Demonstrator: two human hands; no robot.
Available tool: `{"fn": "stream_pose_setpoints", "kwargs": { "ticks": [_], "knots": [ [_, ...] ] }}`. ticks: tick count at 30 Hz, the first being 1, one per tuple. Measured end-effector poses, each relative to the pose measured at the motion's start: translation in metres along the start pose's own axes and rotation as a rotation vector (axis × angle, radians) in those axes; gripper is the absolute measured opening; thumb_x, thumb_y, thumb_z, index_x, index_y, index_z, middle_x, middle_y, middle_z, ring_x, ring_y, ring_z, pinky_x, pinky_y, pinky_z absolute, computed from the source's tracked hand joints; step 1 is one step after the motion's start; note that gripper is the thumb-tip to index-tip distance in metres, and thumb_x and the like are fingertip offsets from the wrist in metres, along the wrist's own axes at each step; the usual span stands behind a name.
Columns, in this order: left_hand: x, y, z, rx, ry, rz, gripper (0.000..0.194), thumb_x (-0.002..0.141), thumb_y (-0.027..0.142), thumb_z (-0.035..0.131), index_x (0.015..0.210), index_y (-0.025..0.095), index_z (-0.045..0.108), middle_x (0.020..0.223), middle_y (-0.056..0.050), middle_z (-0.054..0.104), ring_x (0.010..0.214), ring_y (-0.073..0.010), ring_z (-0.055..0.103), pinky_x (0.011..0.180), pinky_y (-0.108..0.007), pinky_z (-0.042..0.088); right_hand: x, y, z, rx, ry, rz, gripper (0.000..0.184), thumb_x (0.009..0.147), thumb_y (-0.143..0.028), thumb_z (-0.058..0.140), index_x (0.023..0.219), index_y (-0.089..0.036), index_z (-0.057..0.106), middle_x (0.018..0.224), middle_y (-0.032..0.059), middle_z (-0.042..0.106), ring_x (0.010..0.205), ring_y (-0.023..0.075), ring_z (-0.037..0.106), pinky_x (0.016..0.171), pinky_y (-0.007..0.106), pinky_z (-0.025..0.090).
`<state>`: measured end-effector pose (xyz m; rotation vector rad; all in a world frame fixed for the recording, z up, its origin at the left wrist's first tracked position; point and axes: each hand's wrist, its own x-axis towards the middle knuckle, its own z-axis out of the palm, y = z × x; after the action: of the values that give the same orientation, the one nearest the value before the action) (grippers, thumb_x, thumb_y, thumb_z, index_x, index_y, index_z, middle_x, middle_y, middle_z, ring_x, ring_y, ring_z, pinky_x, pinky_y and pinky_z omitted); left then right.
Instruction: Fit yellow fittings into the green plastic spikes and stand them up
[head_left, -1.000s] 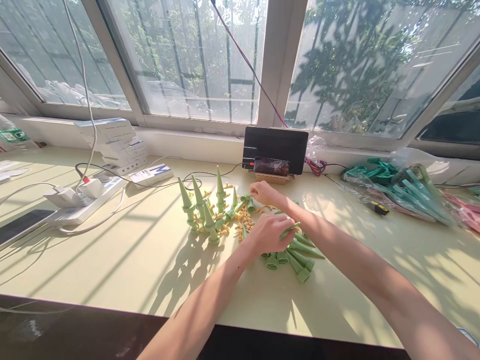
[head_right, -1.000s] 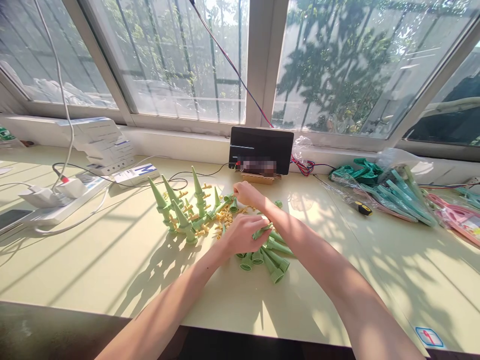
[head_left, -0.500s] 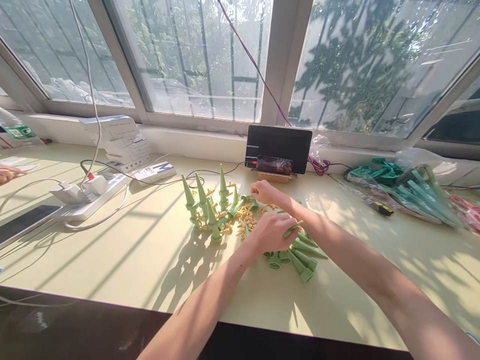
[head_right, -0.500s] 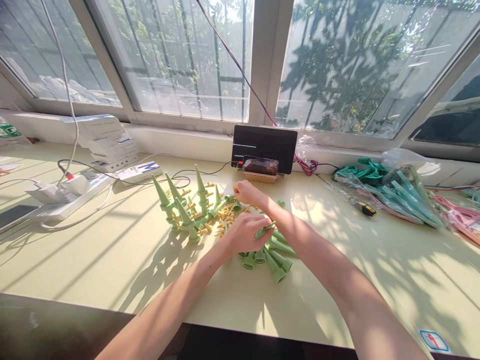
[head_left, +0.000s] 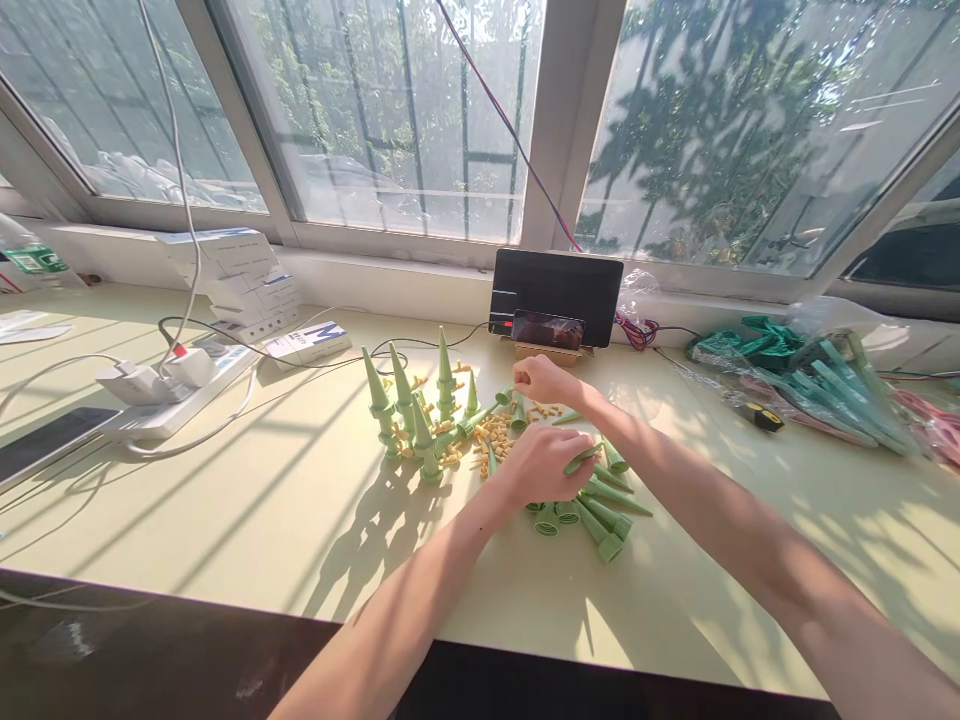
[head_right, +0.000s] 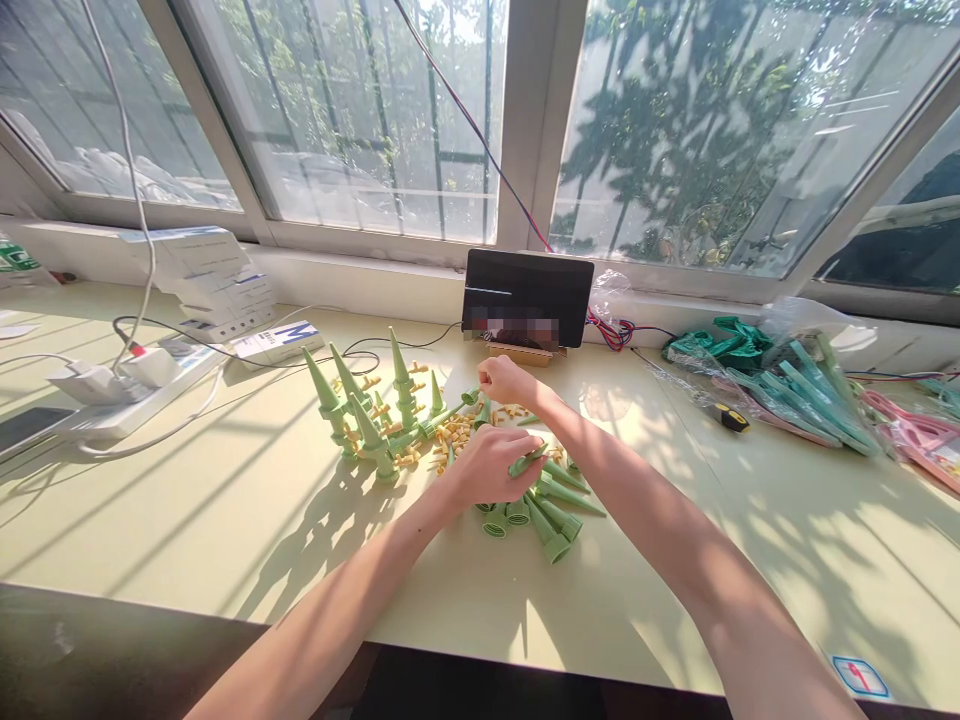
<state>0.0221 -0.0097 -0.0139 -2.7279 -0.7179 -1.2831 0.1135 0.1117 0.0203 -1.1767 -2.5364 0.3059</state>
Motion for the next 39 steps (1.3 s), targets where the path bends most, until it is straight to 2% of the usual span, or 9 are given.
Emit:
{"fn": "stream_pose_setpoints", "kwargs": {
  "ticks": [11,17,22,25,29,31,35,39],
  "knots": [
    [-0.001,-0.001,0.0,-0.006,0.001,-0.025,0.017,0.079,0.017,0.05,0.063,0.018,0.047,0.052,0.003,0.045,0.048,-0.0096,0.033,0.047,-0.027,0.02,0.012,-0.008,0.018,0.071,0.012,-0.045,0.013,0.082,-0.014,0.06,0.07,-0.011,0.064,0.063,0.002,0.061,0.058,0.0093,0.046,0.056,0.022,0.031],
    [0.001,0.001,-0.002,-0.016,0.036,-0.025,0.02,0.082,0.019,0.049,0.062,0.018,0.046,0.051,0.003,0.042,0.047,-0.0094,0.033,0.046,-0.026,0.02,0.005,-0.004,0.016,0.138,-0.036,-0.022,0.013,0.081,-0.02,0.064,0.076,-0.011,0.071,0.065,0.0028,0.066,0.058,0.0098,0.05,0.057,0.021,0.035],
    [0.002,0.001,-0.004,-0.057,0.115,-0.077,0.018,0.084,0.02,0.049,0.066,0.018,0.049,0.053,0.003,0.045,0.048,-0.0091,0.034,0.046,-0.024,0.023,-0.003,0.004,0.011,0.173,-0.003,0.004,0.016,0.082,-0.021,0.061,0.084,-0.011,0.073,0.064,0.0026,0.066,0.057,0.0106,0.052,0.058,0.021,0.037],
    [0.004,0.0,-0.005,-0.097,0.186,-0.146,0.022,0.085,0.022,0.05,0.063,0.018,0.047,0.052,0.004,0.042,0.046,-0.0081,0.03,0.046,-0.024,0.024,-0.017,0.008,0.004,0.231,0.077,0.062,0.018,0.082,-0.022,0.058,0.087,-0.012,0.072,0.065,0.0025,0.067,0.06,0.0118,0.055,0.059,0.021,0.038],
    [0.008,-0.005,-0.009,-0.167,0.28,-0.33,0.027,0.087,0.028,0.052,0.062,0.018,0.048,0.05,0.005,0.039,0.045,-0.0078,0.031,0.048,-0.023,0.028,-0.058,0.009,-0.007,0.325,0.239,0.154,0.021,0.084,-0.028,0.055,0.084,-0.013,0.069,0.068,0.0026,0.067,0.06,0.0131,0.057,0.058,0.022,0.04],
    [0.009,-0.009,-0.013,-0.242,0.283,-0.469,0.024,0.089,0.033,0.053,0.069,0.018,0.055,0.049,0.006,0.04,0.044,-0.0077,0.034,0.049,-0.023,0.031,-0.085,0.009,-0.009,0.326,0.371,0.162,0.022,0.086,-0.03,0.053,0.082,-0.014,0.068,0.067,0.0027,0.066,0.061,0.0138,0.057,0.059,0.023,0.041],
    [0.01,-0.019,-0.018,-0.498,0.303,-0.69,0.029,0.089,0.044,0.053,0.089,0.017,0.064,0.061,0.002,0.048,0.044,-0.0068,0.036,0.042,-0.022,0.026,-0.13,0.011,-0.006,0.277,0.556,0.246,0.033,0.092,-0.041,0.046,0.078,-0.017,0.065,0.06,0.0025,0.06,0.054,0.0135,0.052,0.054,0.024,0.039],
    [0.012,-0.024,-0.02,-0.713,0.302,-0.81,0.037,0.085,0.05,0.058,0.096,0.016,0.067,0.064,0.0,0.053,0.045,-0.0071,0.04,0.04,-0.021,0.03,-0.148,0.007,-0.001,0.236,0.653,0.255,0.036,0.095,-0.043,0.043,0.081,-0.018,0.065,0.064,0.0037,0.061,0.056,0.0143,0.053,0.057,0.026,0.042]
  ]
}}
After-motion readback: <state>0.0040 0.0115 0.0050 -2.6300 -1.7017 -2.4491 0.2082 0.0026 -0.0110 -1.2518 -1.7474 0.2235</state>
